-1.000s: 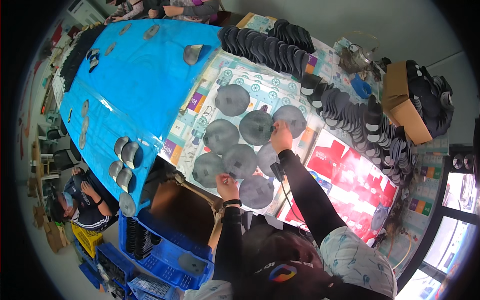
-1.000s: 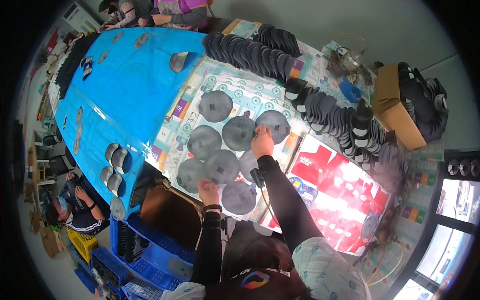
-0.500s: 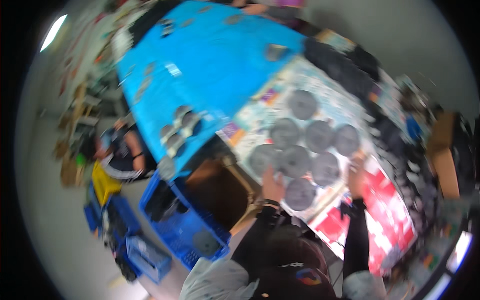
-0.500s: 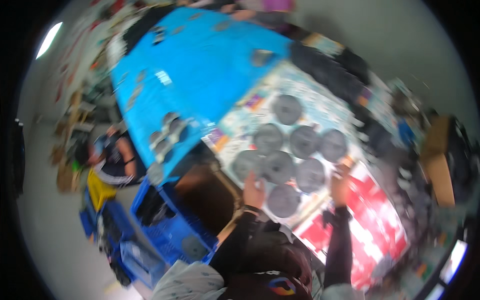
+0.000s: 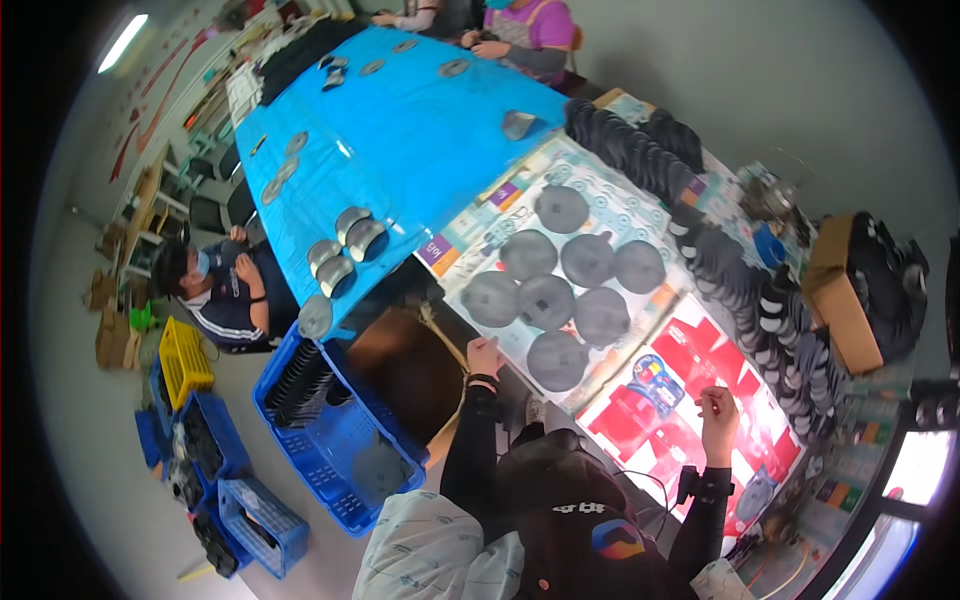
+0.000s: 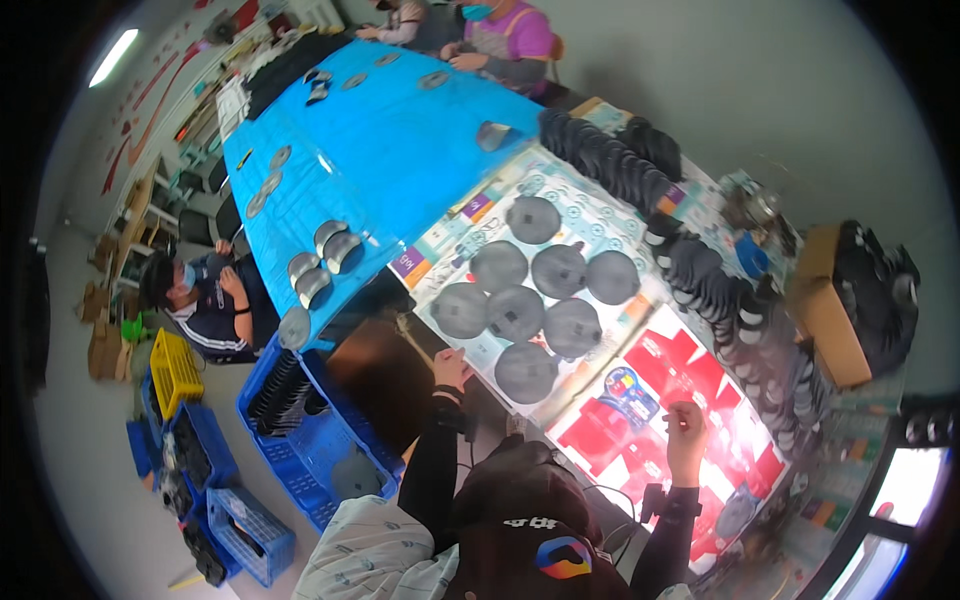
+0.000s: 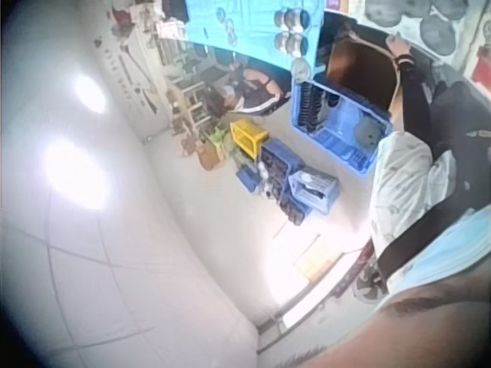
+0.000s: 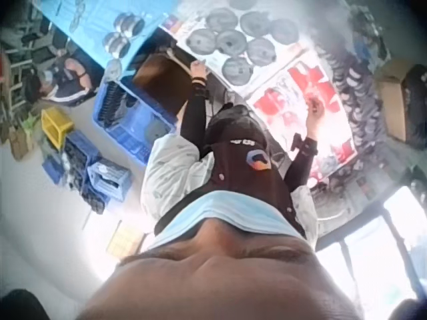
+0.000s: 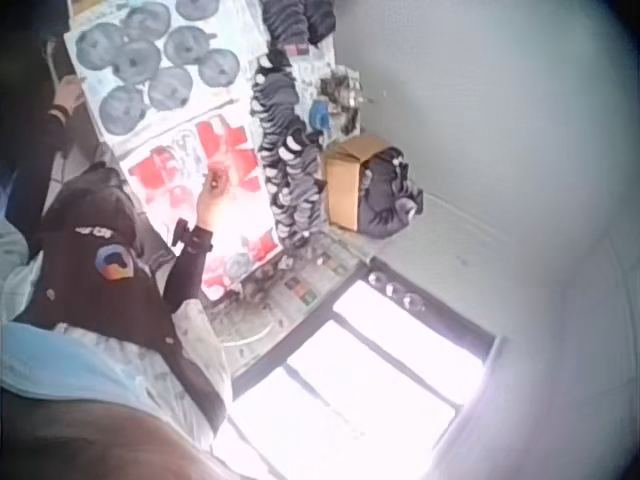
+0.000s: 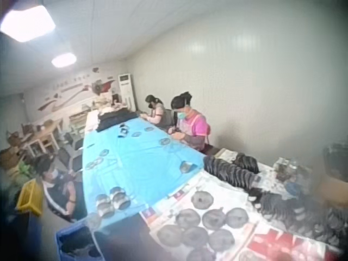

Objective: The person is organizing various shoe components, specifically grey fabric circles and black tongue-like pieces, on a work table at a factory.

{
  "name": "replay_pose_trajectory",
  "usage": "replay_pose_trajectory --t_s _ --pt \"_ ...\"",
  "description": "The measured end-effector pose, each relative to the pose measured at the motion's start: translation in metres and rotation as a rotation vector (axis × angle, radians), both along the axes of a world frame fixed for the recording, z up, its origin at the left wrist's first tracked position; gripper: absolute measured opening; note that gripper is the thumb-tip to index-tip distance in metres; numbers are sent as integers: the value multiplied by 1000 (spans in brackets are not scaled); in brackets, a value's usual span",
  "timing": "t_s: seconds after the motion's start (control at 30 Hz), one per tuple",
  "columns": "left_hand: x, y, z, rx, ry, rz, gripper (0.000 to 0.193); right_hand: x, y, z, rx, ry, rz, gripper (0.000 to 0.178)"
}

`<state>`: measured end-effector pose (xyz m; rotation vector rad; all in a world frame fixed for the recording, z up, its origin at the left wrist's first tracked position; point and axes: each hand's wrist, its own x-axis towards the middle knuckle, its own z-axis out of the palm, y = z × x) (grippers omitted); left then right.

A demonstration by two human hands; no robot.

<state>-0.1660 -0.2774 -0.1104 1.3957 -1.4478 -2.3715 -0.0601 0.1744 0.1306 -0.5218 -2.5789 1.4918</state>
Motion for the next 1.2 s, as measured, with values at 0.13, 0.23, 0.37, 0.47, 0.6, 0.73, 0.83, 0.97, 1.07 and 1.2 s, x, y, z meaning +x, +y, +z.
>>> replay_pose_trajectory --t_s 0.13,0.23,0.37,0.47,0.6,0.73,0.83,0.97,1.07,1.2 --pt "10 -33 17 277 94 -345 23 37 21 16 3 23 -9 8" --pt "19 -22 36 250 121 -425 20 77 57 -1 11 77 14 7" --pt "47 -28 29 238 197 -367 12 117 75 7 -18 63 -76 5" --pt "75 -31 30 295 248 -245 12 133 91 5 -18 47 -135 6" --pt "77 -44 25 413 391 -108 15 127 92 12 12 32 -214 7" --pt "9 -61 28 409 511 36 18 99 68 22 2 51 -265 9" --pt "-68 -88 13 361 604 89 24 67 42 24 46 -13 -243 7" --pt "-181 -113 -4 232 523 312 31 35 0 33 71 -74 -218 7" --pt "-261 -139 -37 198 618 352 32 35 -17 40 114 -128 -250 8" --pt "-354 -176 -76 -608 419 -12 20 65 -21 49 162 -177 -284 1"
